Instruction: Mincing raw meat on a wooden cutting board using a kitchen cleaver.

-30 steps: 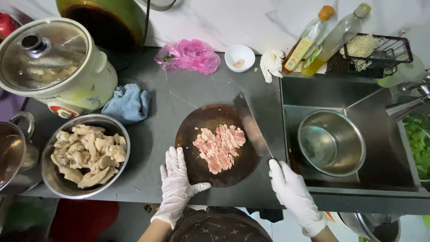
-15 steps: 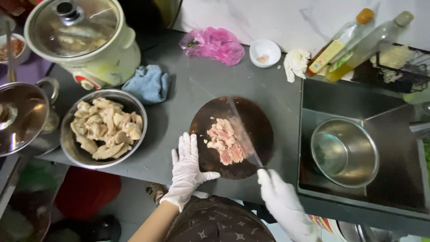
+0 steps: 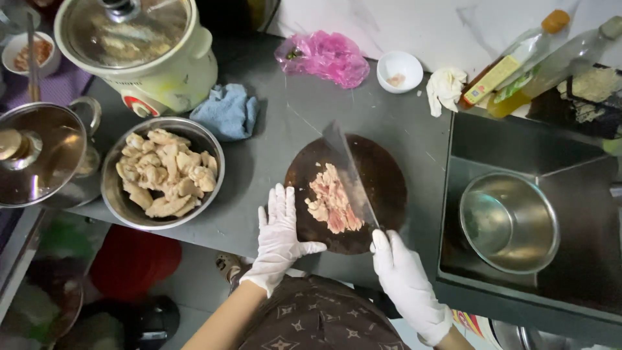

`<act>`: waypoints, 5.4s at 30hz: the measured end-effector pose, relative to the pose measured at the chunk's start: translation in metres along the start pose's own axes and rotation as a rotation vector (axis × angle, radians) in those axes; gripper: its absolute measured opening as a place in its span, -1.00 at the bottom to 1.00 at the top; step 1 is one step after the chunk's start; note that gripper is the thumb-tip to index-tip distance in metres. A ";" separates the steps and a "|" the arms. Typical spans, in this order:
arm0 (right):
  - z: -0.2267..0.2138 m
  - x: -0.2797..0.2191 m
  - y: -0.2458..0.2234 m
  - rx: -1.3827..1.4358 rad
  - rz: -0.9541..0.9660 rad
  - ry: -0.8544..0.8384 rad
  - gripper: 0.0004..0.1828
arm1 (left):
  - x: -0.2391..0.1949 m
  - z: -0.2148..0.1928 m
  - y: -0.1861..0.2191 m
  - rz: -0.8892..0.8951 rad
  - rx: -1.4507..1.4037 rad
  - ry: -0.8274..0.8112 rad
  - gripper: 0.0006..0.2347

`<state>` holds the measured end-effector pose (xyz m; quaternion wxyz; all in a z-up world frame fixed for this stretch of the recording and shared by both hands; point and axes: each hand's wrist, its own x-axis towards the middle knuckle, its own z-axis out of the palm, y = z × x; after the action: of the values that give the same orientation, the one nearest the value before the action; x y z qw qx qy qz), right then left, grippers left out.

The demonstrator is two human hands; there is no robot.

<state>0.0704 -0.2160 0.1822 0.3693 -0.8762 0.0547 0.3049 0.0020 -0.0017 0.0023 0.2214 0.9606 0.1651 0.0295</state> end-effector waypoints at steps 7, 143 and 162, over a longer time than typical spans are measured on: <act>0.009 0.016 0.018 -0.191 -0.047 -0.082 -0.53 | 0.006 -0.032 0.021 0.104 0.004 0.192 -0.17; 0.017 0.022 0.011 -0.201 -0.092 -0.092 -0.58 | 0.007 -0.009 0.017 0.096 -0.331 0.070 -0.03; 0.020 0.019 0.019 -0.212 -0.047 -0.154 -0.56 | 0.015 -0.006 0.012 0.052 -0.301 -0.024 0.01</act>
<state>0.0701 -0.2140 0.1485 0.2850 -0.8854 -0.0270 0.3663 0.0186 -0.0039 0.0129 0.3641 0.9208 0.1313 0.0480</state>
